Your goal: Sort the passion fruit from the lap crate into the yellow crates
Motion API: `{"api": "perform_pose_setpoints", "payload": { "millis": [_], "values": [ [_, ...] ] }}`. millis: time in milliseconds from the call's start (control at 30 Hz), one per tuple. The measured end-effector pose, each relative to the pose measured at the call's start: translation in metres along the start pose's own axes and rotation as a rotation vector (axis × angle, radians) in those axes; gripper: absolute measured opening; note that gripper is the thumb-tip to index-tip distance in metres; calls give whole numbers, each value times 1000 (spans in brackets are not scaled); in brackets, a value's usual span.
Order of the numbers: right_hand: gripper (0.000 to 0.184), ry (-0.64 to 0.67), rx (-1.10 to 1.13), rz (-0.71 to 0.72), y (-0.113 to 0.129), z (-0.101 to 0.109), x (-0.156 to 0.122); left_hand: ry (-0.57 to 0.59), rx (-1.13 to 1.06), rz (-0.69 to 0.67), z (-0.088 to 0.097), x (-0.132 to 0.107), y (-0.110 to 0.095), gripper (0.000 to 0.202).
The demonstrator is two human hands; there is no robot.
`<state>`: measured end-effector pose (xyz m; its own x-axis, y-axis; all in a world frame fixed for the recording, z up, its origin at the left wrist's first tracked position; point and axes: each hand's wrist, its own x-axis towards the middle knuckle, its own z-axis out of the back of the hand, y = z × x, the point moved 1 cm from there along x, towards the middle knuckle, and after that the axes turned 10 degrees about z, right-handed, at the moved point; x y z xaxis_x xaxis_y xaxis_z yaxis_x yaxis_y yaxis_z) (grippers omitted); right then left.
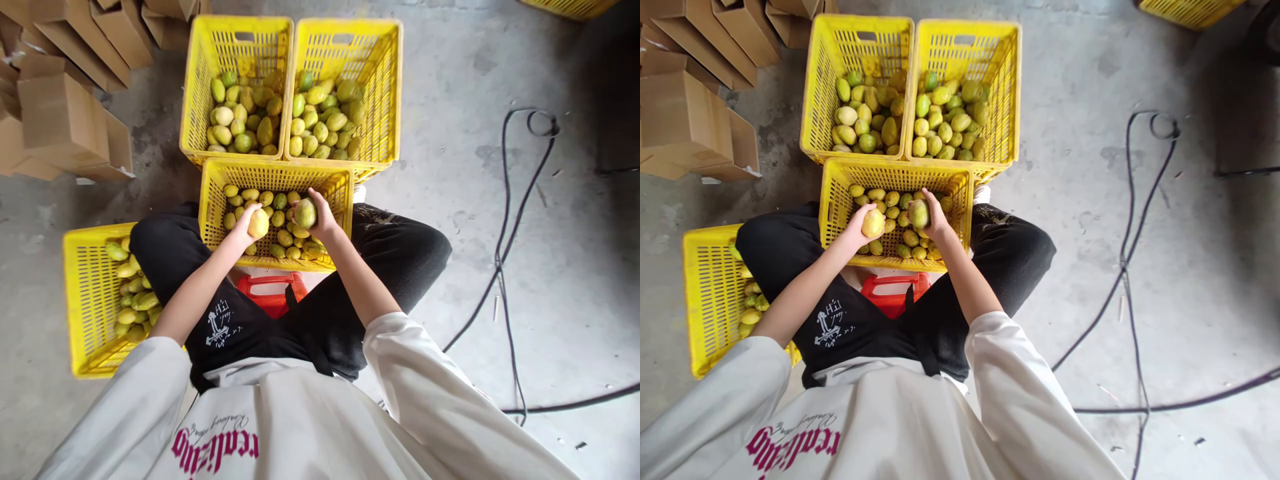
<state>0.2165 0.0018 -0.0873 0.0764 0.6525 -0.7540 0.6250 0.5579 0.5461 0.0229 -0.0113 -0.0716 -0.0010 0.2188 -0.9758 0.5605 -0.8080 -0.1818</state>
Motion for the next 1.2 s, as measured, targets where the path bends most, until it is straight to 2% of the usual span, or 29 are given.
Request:
{"api": "perform_pose_setpoints", "payload": {
  "millis": [100, 167, 267, 367, 433, 533, 567, 667, 867, 967, 1100, 1200],
  "values": [
    [42, 15, 6, 119, 3, -3, -2, 15, -13, 9, 0, 0, 0, 25],
    [41, -21, 41, 154, 4, -3, -2, 27, -28, 12, -1, 0, 0, 25],
    [36, -111, 67, 71, 1, 1, 1, 10, -68, 16, 1, 1, -1, 23],
    [32, -164, 45, -21, -5, 8, 6, -57, -116, 8, 4, 6, -3, 24],
    [31, -176, 37, -5, -8, 11, 11, -78, -120, -7, 5, 9, -4, 24],
    [39, -191, 26, 61, -7, 12, 16, -63, -114, -32, 3, 11, -4, 11],
    [42, -197, 20, 83, -6, 12, 16, -55, -115, -40, 2, 11, -4, 13],
    [41, -179, -7, 117, -2, 12, 16, -42, -113, -70, -2, 8, -4, 24],
    [31, -79, -38, 156, 0, 11, 10, -51, -143, -45, -4, 4, -5, 28],
    [32, -55, -33, 118, 2, 8, 4, -7, -143, -24, -2, 4, -5, 25],
    [44, -39, 1, 104, 6, 3, -3, 77, -170, -8, -2, 4, -2, 22],
    [37, -38, 22, 114, 6, 3, -2, 120, -185, -13, -3, 4, -1, 17]
  ]
}}
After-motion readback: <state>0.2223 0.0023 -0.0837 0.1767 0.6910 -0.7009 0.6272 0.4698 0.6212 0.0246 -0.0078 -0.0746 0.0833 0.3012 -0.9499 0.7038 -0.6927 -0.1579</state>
